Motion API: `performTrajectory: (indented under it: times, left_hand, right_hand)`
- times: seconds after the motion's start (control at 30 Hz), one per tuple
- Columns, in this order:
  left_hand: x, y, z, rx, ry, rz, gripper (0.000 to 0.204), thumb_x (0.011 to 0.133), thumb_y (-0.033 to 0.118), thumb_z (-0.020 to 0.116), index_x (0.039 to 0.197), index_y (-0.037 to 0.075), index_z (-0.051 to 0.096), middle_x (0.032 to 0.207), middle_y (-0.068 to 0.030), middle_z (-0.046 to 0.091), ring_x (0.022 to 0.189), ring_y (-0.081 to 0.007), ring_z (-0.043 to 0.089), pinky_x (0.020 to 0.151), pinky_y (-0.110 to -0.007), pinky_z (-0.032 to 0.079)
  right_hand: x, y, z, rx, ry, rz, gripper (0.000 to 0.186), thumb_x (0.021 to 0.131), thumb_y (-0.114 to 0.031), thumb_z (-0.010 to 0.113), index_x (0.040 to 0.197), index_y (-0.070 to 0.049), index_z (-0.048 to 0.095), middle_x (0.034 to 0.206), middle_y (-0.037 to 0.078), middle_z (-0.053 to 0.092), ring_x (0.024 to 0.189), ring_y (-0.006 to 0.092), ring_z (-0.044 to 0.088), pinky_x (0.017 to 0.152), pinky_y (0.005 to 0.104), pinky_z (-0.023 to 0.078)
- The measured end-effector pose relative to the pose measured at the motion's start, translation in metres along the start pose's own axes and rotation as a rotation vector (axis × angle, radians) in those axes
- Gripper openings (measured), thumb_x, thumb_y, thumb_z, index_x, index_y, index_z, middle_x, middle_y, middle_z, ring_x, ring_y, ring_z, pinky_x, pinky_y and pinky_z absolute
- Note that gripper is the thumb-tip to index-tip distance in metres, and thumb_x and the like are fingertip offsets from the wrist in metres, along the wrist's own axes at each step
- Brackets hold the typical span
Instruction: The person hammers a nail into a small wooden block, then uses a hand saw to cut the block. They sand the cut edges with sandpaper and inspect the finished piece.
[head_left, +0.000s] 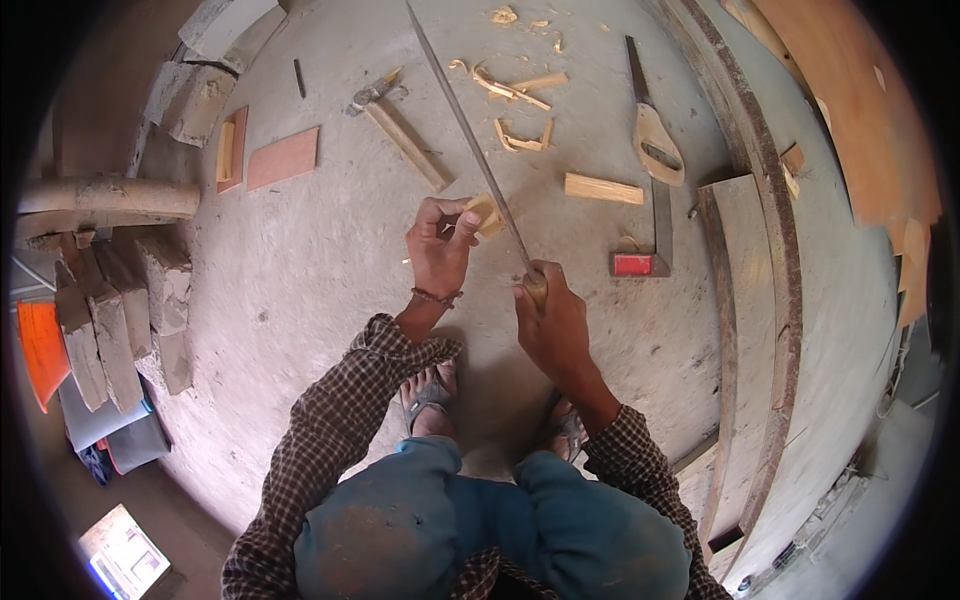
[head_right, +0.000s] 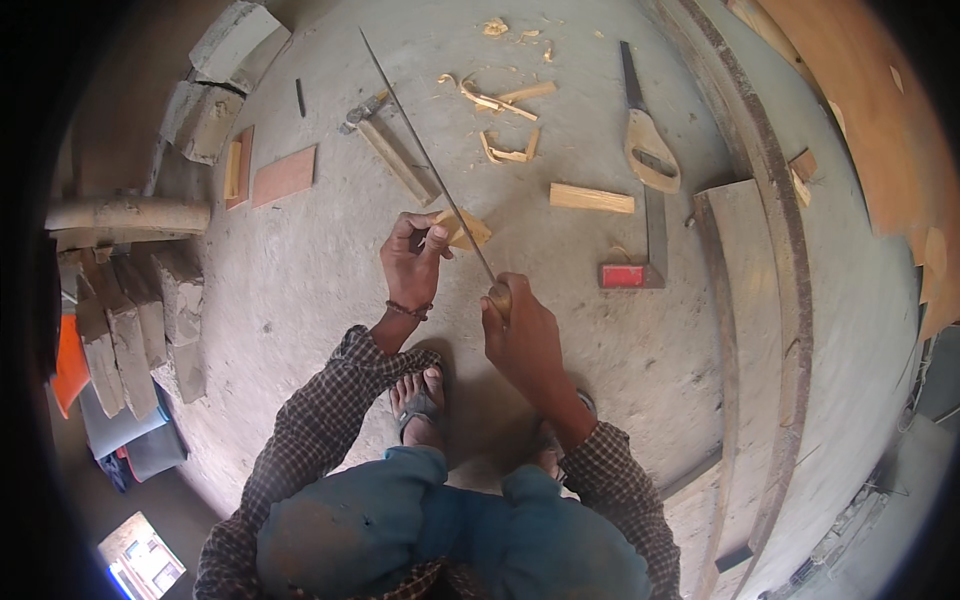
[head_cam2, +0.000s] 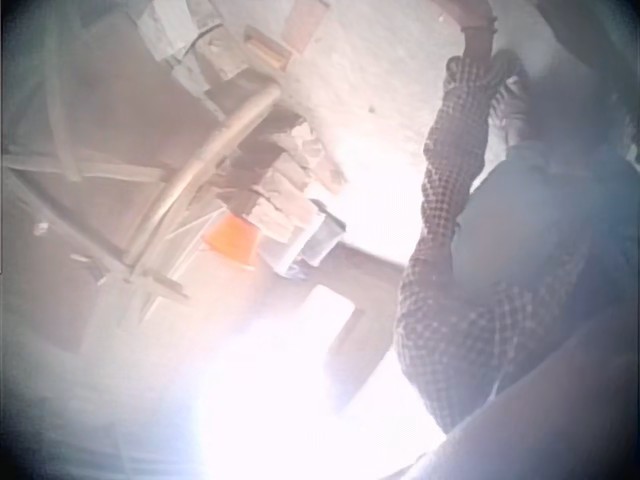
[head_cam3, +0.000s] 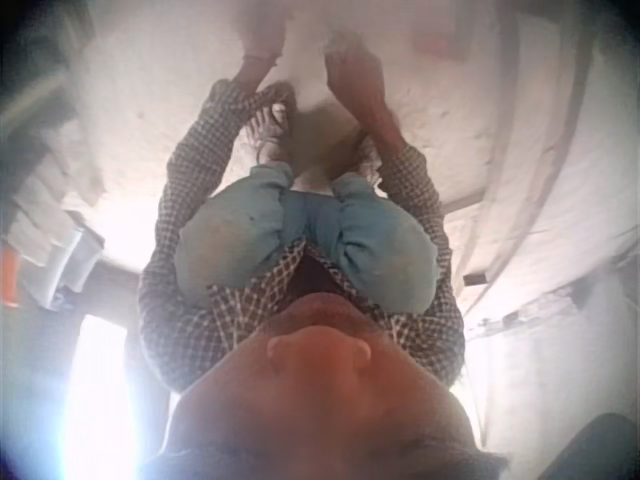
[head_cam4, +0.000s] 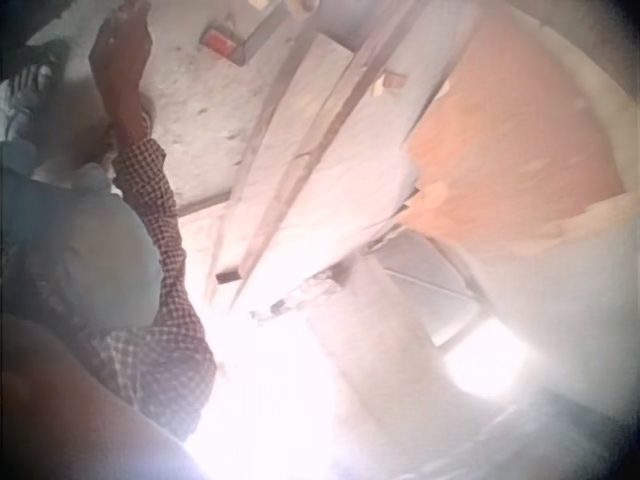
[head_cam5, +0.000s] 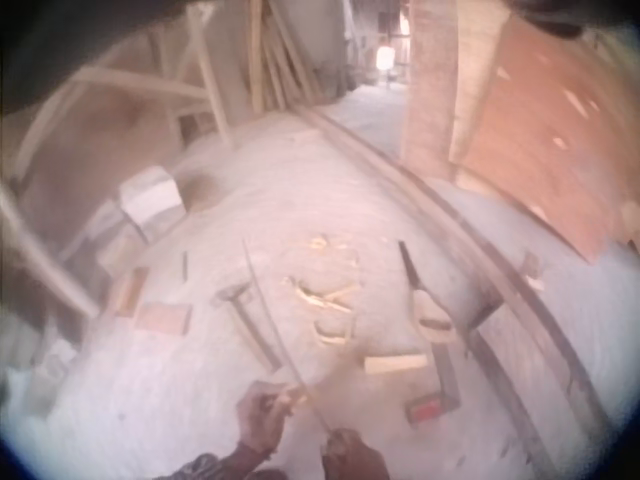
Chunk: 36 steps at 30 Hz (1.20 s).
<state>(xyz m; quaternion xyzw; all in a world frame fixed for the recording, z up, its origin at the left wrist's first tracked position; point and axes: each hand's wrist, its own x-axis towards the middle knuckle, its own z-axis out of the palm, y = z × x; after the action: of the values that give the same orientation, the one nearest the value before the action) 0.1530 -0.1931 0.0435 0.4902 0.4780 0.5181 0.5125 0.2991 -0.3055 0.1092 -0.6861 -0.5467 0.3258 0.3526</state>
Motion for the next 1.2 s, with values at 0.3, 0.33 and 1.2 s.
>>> performTrajectory:
  times: [0.3, 0.33, 1.2]
  left_hand:
    - [0.001, 0.006, 0.005, 0.014, -0.008, 0.000, 0.025, 0.100, 0.022, 0.073, 0.105, -0.001, 0.064, 0.093, -0.0082, 0.072, 0.071, -0.0107, 0.066, 0.061, -0.027, 0.057]
    - [0.001, 0.007, 0.005, 0.041, -0.024, 0.002, 0.026, 0.101, 0.023, 0.072, 0.107, -0.001, 0.063, 0.096, -0.0086, 0.071, 0.073, -0.0109, 0.066, 0.061, -0.027, 0.057]
    - [0.006, 0.022, -0.044, 0.080, 0.187, 0.220, 0.047, 0.112, 0.046, 0.039, 0.127, 0.002, 0.045, 0.108, -0.0100, 0.056, 0.070, -0.0130, 0.055, 0.059, -0.028, 0.049]
  right_hand:
    - [0.002, 0.010, 0.004, -0.081, -0.064, 0.082, 0.028, 0.099, -0.016, 0.064, 0.121, -0.004, 0.052, 0.091, 0.022, 0.071, 0.085, 0.0475, 0.068, 0.070, 0.0546, 0.053]
    - [0.002, 0.009, 0.005, -0.079, -0.062, 0.082, 0.028, 0.099, -0.016, 0.065, 0.121, -0.004, 0.052, 0.091, 0.022, 0.071, 0.085, 0.0475, 0.068, 0.070, 0.0546, 0.053]
    - [0.035, 0.019, 0.000, -0.153, 0.002, 0.067, 0.029, 0.098, -0.019, 0.065, 0.118, -0.002, 0.052, 0.089, 0.023, 0.071, 0.082, 0.0471, 0.070, 0.071, 0.0526, 0.056]
